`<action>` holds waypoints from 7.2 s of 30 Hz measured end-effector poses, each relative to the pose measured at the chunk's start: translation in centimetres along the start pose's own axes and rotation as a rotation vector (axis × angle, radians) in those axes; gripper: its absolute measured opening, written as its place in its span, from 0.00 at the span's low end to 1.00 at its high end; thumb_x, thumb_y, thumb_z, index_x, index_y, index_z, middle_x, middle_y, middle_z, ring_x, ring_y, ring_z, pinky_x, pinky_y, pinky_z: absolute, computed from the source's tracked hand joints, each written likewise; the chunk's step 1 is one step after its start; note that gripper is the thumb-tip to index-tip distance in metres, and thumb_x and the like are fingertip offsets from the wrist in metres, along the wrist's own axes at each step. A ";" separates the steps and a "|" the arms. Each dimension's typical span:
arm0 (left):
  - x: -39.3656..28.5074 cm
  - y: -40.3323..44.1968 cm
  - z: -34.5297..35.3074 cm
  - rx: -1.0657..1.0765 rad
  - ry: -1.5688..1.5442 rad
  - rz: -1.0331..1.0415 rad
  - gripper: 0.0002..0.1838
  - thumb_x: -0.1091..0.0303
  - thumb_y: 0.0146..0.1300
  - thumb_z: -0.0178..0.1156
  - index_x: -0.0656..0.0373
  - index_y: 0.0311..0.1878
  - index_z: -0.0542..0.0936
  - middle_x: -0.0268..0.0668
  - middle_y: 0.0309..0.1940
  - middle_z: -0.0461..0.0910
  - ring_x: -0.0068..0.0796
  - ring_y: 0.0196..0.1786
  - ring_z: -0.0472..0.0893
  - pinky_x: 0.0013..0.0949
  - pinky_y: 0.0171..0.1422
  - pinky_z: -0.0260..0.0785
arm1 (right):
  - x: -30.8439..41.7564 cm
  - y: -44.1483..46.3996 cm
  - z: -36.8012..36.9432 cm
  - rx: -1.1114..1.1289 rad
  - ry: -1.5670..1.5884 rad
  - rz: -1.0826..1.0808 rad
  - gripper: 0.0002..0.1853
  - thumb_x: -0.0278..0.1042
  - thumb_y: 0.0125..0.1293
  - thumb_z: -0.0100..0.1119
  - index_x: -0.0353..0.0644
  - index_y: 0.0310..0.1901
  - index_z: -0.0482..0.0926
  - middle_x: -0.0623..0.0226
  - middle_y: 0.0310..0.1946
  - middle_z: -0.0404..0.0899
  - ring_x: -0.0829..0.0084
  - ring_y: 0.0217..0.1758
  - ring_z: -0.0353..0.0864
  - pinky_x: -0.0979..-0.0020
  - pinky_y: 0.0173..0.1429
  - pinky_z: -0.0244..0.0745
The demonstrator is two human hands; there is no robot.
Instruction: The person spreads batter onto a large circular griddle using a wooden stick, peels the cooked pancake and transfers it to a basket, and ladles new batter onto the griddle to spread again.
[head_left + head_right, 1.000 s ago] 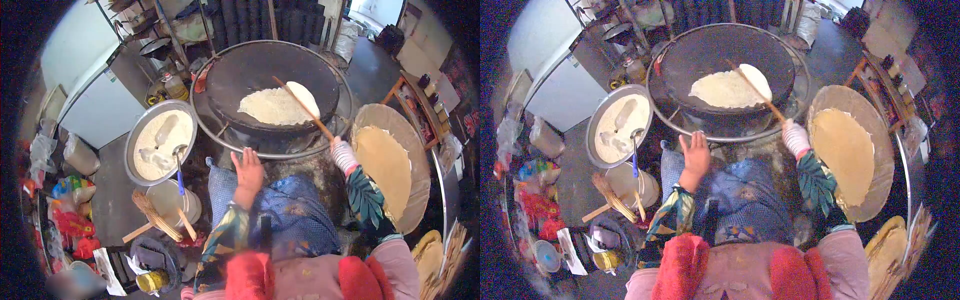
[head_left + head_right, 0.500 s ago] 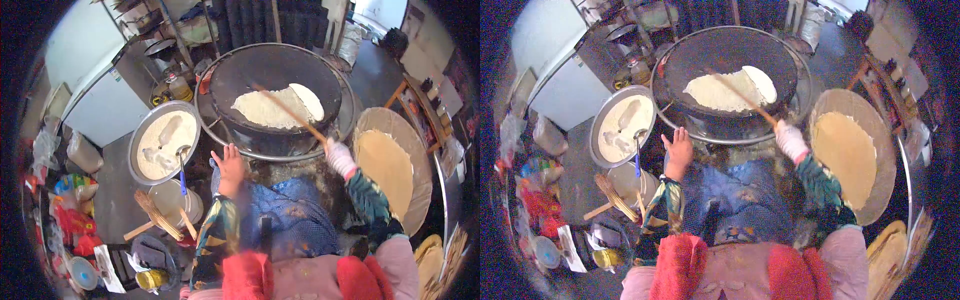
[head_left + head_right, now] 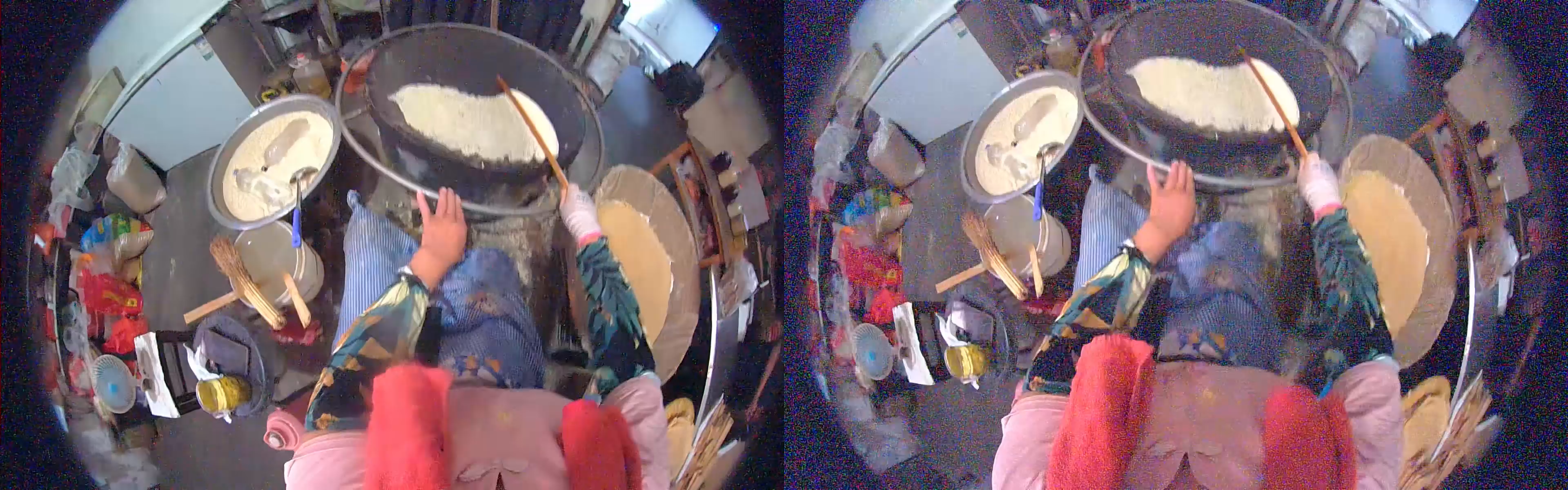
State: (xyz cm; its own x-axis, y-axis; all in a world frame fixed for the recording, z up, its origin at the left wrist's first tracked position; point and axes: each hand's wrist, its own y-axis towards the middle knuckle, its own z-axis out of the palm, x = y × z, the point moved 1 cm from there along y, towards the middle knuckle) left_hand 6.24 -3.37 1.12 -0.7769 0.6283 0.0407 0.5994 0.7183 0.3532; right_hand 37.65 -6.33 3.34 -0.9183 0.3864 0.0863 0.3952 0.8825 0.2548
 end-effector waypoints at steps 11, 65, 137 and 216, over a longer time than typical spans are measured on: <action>4.2 -0.2 0.1 0.045 0.078 -0.030 0.24 0.68 0.60 0.44 0.67 0.60 0.69 0.44 0.63 0.67 0.39 0.69 0.61 0.70 0.69 0.29 | -0.4 -1.1 -0.1 0.024 0.028 0.012 0.15 0.44 0.67 0.45 0.41 0.32 0.73 0.46 0.25 0.78 0.45 0.31 0.78 0.48 0.34 0.72; 11.6 1.7 -1.7 0.113 0.196 -0.272 0.22 0.66 0.59 0.47 0.62 0.56 0.73 0.42 0.62 0.66 0.44 0.67 0.62 0.76 0.64 0.33 | 1.1 -0.6 -1.5 0.043 0.052 0.013 0.13 0.42 0.67 0.44 0.40 0.34 0.72 0.45 0.25 0.78 0.44 0.31 0.78 0.47 0.36 0.72; 5.8 -0.3 -0.3 0.087 0.081 -0.113 0.24 0.69 0.62 0.42 0.68 0.60 0.69 0.46 0.63 0.66 0.41 0.69 0.60 0.73 0.68 0.29 | -1.2 0.6 0.9 -0.016 0.006 0.032 0.12 0.41 0.65 0.47 0.41 0.33 0.72 0.44 0.24 0.77 0.44 0.32 0.78 0.47 0.35 0.72; 6.7 0.6 -0.6 0.000 0.040 -0.129 0.22 0.69 0.60 0.45 0.69 0.55 0.73 0.48 0.59 0.70 0.42 0.66 0.64 0.73 0.68 0.32 | -0.2 0.1 -0.6 -0.036 -0.120 -0.112 0.12 0.42 0.66 0.47 0.42 0.32 0.72 0.47 0.23 0.78 0.47 0.27 0.78 0.49 0.30 0.72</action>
State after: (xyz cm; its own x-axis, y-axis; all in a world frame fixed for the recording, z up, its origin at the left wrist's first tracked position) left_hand 1.32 1.07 2.19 -0.8547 0.5181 0.0321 0.4938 0.7925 0.3578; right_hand 37.89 -6.51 3.87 -0.9464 0.3173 -0.0597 0.2876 0.9125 0.2909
